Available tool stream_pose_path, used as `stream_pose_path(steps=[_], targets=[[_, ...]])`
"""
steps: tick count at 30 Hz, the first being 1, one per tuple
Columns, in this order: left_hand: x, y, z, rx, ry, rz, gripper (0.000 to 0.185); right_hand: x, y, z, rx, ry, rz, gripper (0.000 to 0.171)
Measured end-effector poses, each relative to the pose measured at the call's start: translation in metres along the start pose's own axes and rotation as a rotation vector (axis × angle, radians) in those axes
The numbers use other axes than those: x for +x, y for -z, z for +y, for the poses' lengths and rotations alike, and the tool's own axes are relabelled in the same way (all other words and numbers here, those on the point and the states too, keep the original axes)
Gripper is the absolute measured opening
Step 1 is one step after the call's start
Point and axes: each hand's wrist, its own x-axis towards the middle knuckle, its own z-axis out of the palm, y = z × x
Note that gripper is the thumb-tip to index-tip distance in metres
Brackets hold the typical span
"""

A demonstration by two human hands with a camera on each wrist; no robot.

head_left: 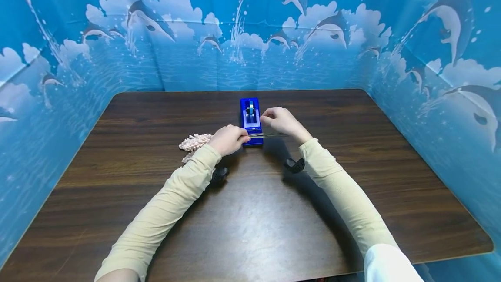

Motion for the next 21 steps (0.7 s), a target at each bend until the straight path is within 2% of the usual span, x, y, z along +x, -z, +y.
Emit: stream_pose_path(steps=[3,7,12,21], targets=[[0.000,0.000,0.002,0.009,0.006,0.005,0.019,0.003,-0.006,-0.006,-0.010,-0.035,-0.011,0.030],[0.000,-0.001,0.006,0.009,0.024,-0.021,0.019,0.006,-0.012,-0.010,0.010,-0.078,-0.030,0.037],[-0.001,-0.001,0.009,-0.003,0.063,-0.022,0.017,0.008,-0.017,-0.012,0.059,-0.132,-0.026,0.022],[0.001,-0.003,0.008,-0.031,0.124,0.014,0.018,0.012,-0.022,-0.014,0.116,-0.213,0.023,0.021]])
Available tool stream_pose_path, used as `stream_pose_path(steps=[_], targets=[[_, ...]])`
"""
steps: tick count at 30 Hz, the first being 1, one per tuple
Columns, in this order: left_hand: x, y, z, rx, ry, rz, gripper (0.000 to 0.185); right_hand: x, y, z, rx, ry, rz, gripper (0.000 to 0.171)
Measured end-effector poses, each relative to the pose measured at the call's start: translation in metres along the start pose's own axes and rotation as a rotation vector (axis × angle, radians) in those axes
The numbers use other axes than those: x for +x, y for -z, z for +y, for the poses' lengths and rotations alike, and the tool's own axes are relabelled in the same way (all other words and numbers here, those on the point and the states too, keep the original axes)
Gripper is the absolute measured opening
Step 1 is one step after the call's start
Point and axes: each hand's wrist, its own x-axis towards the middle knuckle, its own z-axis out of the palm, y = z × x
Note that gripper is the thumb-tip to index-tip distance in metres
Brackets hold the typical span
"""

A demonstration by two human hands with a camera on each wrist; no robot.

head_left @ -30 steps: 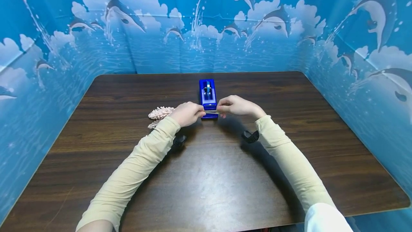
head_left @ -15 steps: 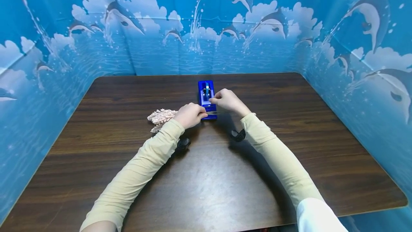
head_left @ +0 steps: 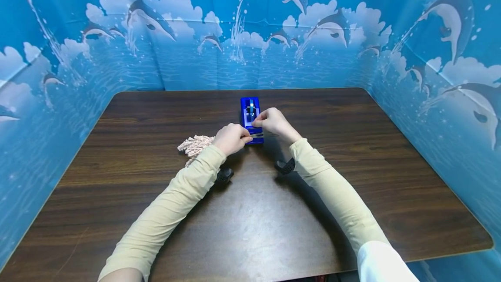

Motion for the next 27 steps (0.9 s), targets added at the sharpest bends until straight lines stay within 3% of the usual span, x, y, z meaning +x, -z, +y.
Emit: stream_pose_path(steps=[10,27], targets=[[0.003,-0.003,-0.001,-0.072,0.032,0.011,0.019,-0.003,-0.001,-0.005,0.159,-0.067,0.052,0.022],[0.015,-0.010,0.005,-0.109,0.106,0.050,0.020,-0.010,0.003,0.003,0.018,0.048,0.101,0.020]])
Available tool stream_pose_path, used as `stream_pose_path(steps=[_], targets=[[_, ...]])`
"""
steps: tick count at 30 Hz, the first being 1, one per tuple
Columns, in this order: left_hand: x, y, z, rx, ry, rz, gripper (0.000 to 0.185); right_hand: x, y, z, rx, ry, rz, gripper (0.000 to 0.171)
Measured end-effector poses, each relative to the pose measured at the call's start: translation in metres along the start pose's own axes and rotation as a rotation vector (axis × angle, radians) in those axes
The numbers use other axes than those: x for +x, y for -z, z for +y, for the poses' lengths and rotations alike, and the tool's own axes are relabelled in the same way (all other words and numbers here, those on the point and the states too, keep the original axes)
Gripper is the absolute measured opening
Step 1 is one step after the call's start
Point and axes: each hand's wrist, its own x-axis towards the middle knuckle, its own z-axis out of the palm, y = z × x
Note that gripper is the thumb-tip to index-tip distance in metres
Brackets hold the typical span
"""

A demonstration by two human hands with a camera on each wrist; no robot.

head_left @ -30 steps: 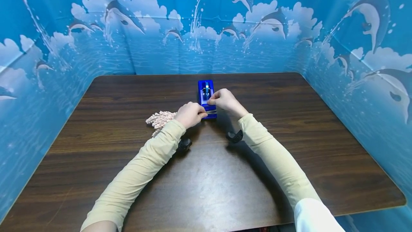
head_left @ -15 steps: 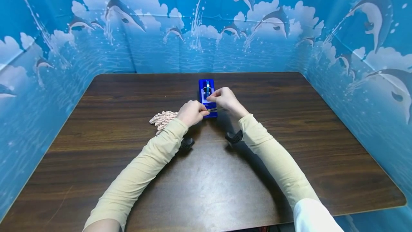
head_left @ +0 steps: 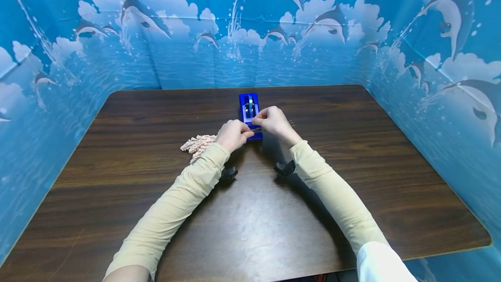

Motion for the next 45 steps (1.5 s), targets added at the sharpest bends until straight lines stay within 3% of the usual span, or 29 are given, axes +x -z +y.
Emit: stream_pose_path(steps=[5,17,28,34,45], targets=[[0.005,0.000,-0.001,-0.014,0.010,-0.001,0.019,-0.003,-0.003,-0.002,-0.008,0.015,0.051,0.020],[0.019,-0.001,-0.003,0.002,0.047,0.009,0.021,-0.009,0.000,0.001,-0.070,0.044,0.045,0.021],[0.029,0.000,-0.003,0.010,0.055,0.012,0.017,-0.011,-0.001,0.009,-0.016,-0.030,0.000,0.029],[0.031,0.000,-0.001,-0.002,0.053,0.007,0.015,-0.018,0.000,0.009,-0.066,0.008,-0.015,0.024],[0.030,-0.006,-0.005,-0.018,0.074,0.018,0.017,-0.031,-0.007,0.014,-0.041,0.030,-0.092,0.022]])
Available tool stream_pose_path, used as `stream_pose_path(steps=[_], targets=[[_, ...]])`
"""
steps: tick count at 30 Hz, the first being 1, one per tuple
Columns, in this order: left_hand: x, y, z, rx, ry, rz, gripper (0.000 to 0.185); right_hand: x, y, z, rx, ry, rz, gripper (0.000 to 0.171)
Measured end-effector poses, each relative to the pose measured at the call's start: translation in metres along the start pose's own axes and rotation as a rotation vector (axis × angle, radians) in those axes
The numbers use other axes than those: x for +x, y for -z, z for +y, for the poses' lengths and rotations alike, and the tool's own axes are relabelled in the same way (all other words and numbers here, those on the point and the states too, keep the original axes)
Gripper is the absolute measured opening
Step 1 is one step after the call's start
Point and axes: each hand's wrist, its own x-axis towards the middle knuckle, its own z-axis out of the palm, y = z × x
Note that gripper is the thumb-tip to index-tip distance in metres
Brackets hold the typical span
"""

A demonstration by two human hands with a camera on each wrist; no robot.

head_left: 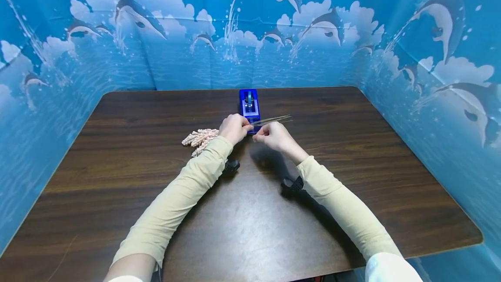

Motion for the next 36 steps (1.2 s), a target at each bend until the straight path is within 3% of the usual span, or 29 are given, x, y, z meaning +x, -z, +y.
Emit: stream_pose_path(steps=[5,18,28,36], targets=[[-0.003,0.001,-0.001,0.016,-0.031,-0.016,0.018,0.003,-0.003,0.013,0.019,-0.023,-0.038,0.021],[-0.015,0.011,-0.003,0.066,-0.042,-0.211,0.022,0.002,-0.006,0.012,0.177,-0.003,-0.105,0.020],[-0.022,0.014,-0.001,0.010,-0.089,-0.365,0.026,-0.003,0.000,0.008,0.223,-0.028,-0.119,0.016],[-0.026,0.015,-0.002,-0.072,-0.124,-0.405,0.025,-0.003,-0.004,0.008,0.205,0.022,-0.073,0.015]])
